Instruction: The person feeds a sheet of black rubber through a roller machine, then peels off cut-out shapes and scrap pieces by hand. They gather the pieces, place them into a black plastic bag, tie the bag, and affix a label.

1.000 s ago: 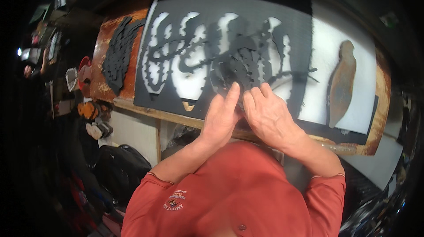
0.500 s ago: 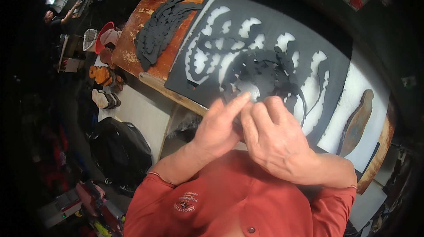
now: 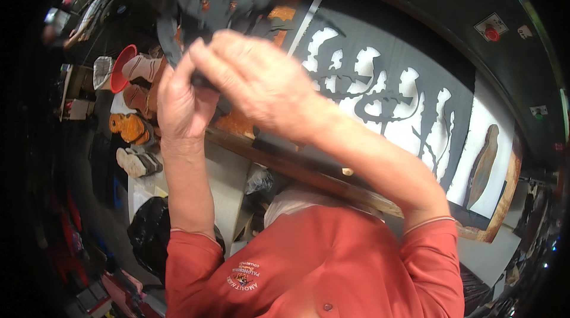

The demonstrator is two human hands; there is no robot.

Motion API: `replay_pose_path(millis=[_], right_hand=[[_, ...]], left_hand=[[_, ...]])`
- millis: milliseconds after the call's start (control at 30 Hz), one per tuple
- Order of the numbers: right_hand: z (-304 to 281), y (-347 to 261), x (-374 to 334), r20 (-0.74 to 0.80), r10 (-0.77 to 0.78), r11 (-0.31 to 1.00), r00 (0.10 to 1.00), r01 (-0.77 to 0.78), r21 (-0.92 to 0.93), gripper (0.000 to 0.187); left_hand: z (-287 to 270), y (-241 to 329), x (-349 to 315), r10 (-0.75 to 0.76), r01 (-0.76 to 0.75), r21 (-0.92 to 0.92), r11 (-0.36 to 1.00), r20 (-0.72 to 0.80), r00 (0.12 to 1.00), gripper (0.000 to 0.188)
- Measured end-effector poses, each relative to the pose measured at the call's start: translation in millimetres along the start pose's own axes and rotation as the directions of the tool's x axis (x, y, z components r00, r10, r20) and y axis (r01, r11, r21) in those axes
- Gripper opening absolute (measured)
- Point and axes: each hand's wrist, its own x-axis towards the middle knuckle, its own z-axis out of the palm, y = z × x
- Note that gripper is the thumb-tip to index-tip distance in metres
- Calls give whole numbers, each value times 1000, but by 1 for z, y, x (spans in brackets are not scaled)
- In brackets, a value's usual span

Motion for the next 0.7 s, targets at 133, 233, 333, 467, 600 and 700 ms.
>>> replay_pose_path(millis=[133, 233, 333, 467, 600, 700], right_hand=[[96, -7, -41, 408, 187, 967, 894, -241, 86, 56], [127, -14, -66, 282, 196, 950, 939, -253, 182, 53], [138, -17, -70, 270, 235, 917, 934, -305, 258, 55], [121, -16, -55, 375, 246, 818, 894, -399, 414, 61], [60, -24, -53, 153, 196, 878, 969, -242, 413, 58], [-24, -17, -81, 11, 310, 897, 951, -297, 327, 57]], left_hand=[[-102, -27, 29, -275, 283, 0, 959, -236, 932, 20], [-150, -43, 31, -311, 299, -83, 951, -270, 911, 24], [-172, -41, 26, -323, 306, -114, 945, -181, 929, 30], [-169, -22, 11, -306, 289, -108, 951, -201, 931, 40], [-141, -13, -23, 62, 136, 321, 937, -538, 841, 54], [-99, -33, -45, 496, 55, 847, 529, -361, 790, 53]])
